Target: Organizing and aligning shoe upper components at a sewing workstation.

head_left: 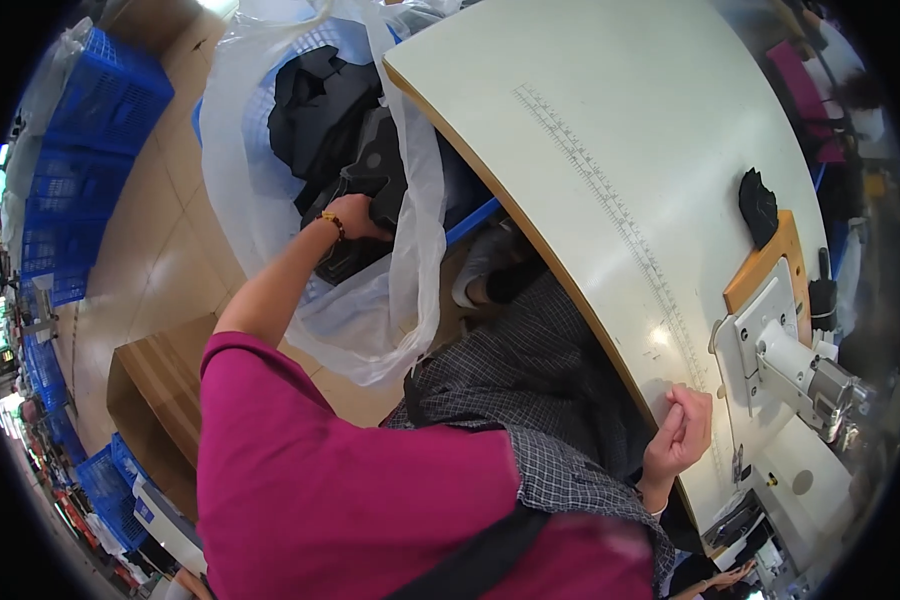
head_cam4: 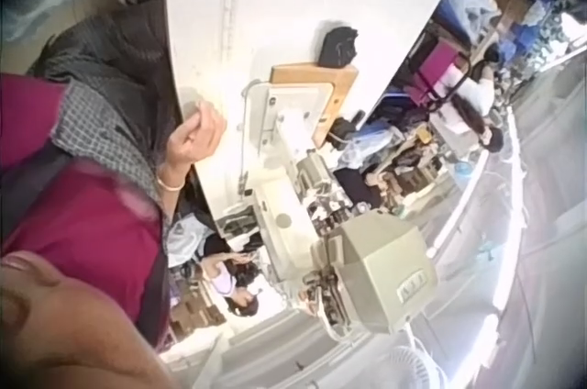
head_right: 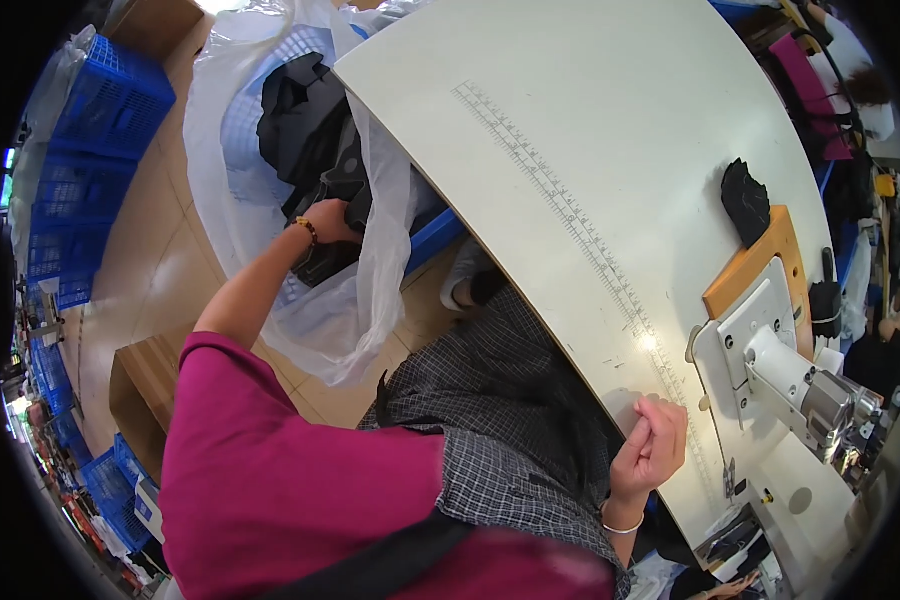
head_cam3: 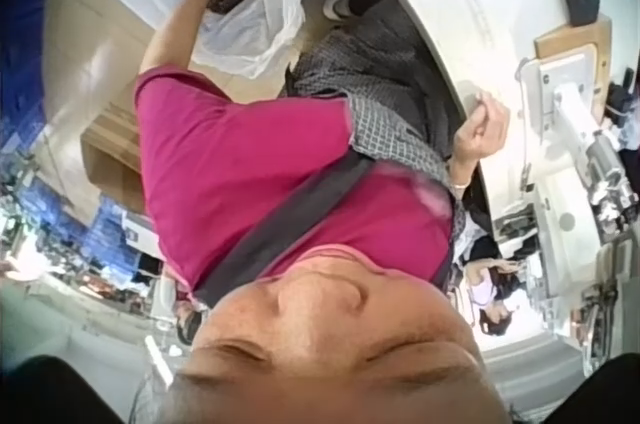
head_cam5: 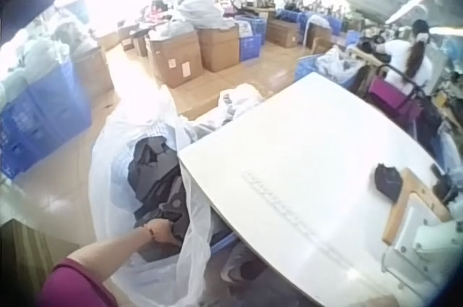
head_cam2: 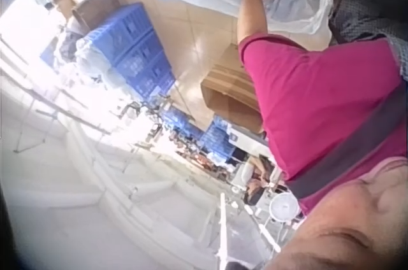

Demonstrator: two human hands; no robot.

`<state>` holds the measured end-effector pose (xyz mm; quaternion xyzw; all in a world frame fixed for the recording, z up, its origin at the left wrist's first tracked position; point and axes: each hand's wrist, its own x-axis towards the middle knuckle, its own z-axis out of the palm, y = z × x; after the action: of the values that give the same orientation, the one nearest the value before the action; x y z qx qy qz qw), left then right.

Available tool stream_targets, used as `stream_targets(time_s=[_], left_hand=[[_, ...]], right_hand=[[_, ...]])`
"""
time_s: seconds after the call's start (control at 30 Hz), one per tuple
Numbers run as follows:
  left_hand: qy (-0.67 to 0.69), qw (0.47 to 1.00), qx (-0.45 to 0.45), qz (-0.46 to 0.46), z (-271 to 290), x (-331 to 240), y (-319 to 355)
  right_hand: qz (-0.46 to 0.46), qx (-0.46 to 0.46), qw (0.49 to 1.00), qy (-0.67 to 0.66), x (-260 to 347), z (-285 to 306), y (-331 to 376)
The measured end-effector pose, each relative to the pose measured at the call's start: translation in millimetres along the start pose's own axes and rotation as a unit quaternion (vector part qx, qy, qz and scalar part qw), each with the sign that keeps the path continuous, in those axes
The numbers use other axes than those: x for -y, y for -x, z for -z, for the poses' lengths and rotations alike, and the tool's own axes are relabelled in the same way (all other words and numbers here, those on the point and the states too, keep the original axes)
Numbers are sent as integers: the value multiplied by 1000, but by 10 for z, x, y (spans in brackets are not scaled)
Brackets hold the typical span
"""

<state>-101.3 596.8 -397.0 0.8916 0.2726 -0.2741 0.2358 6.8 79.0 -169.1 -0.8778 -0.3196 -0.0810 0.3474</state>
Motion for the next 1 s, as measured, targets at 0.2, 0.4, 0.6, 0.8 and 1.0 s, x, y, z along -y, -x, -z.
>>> stream_targets(time_s=[0.2, 0.4, 0.6, 0.8, 1.0], left_hand=[[52, 997, 32, -50, -176, 261, -24], [121, 990, 15, -69, -333, 290, -190], [104, 991, -44, -65, -855, 389, -362], [56, 998, -5, -26, -961, 253, -609], [-14, 980, -51, -190, -1266, 1682, -1326]], right_hand=[[-5, -6, 1000, -8, -11, -20, 18], [-17, 9, 1000, -9, 4, 1, 4], [-16, -9, 1000, -10, -3, -14, 21], [76, 24, 997, 12, 194, -54, -125], [287, 229, 899, -240, 1020, -954, -857]])
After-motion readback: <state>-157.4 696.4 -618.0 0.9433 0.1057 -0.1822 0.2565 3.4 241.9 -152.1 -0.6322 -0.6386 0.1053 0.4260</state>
